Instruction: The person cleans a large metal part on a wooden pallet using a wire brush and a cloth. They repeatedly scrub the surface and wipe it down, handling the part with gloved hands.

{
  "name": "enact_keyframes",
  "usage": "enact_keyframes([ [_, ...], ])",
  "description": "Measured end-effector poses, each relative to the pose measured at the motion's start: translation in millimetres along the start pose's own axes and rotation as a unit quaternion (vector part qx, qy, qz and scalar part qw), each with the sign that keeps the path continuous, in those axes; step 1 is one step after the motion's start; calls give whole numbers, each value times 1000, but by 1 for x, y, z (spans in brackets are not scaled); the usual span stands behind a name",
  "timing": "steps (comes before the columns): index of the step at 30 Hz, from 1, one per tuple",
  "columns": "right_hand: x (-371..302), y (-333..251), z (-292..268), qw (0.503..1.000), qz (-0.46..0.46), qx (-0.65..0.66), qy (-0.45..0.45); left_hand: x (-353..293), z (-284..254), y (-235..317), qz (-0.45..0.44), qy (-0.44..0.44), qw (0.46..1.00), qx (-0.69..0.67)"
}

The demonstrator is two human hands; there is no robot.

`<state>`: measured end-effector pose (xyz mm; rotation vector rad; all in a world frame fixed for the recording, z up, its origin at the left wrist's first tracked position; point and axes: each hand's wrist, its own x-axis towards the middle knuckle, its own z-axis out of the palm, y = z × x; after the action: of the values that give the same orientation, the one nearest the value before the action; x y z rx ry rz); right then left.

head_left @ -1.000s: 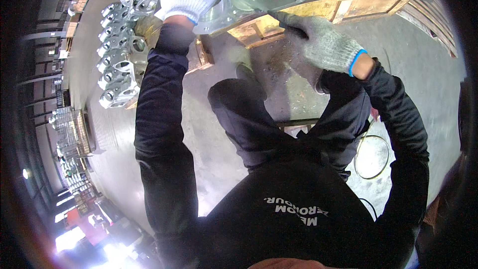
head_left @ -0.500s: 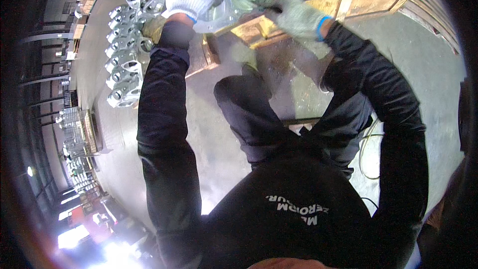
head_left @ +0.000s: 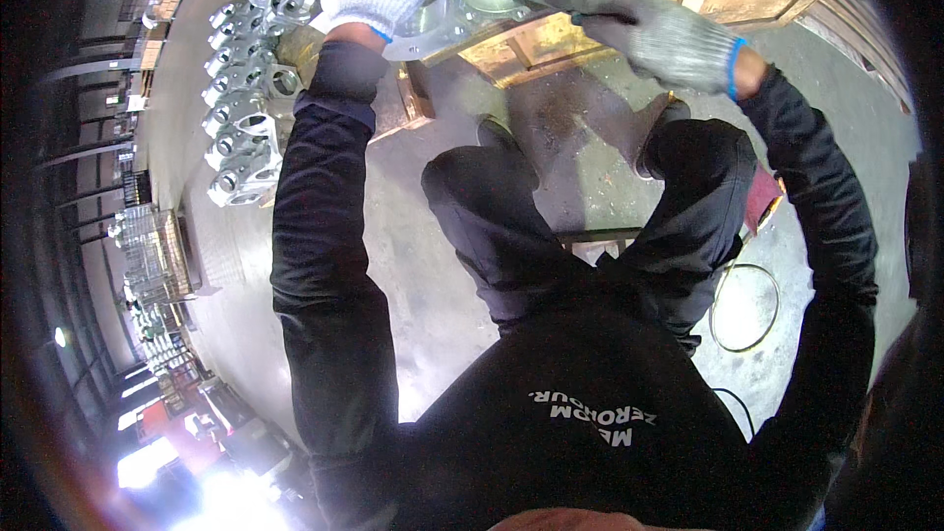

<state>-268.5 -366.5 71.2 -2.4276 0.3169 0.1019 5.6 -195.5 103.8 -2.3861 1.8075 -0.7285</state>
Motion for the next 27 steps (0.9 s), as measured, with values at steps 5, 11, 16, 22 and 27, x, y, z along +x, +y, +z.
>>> enact_keyframes([
  [5,30,7,-8,868,-332,-358,85,0,-3,-1,74,28,996,52],
  [11,7,7,-20,996,27,63,-61,0,-5,-3,180,105,960,188],
  [16,19,55,55,940,-265,-101,190,-1,-15,8,91,28,995,25],
  [22,23,20,43,975,-164,39,144,5,-14,7,91,-12,993,71],
  [27,4,-3,-14,998,-24,-8,-63,6,-2,-7,42,-115,991,61],
])
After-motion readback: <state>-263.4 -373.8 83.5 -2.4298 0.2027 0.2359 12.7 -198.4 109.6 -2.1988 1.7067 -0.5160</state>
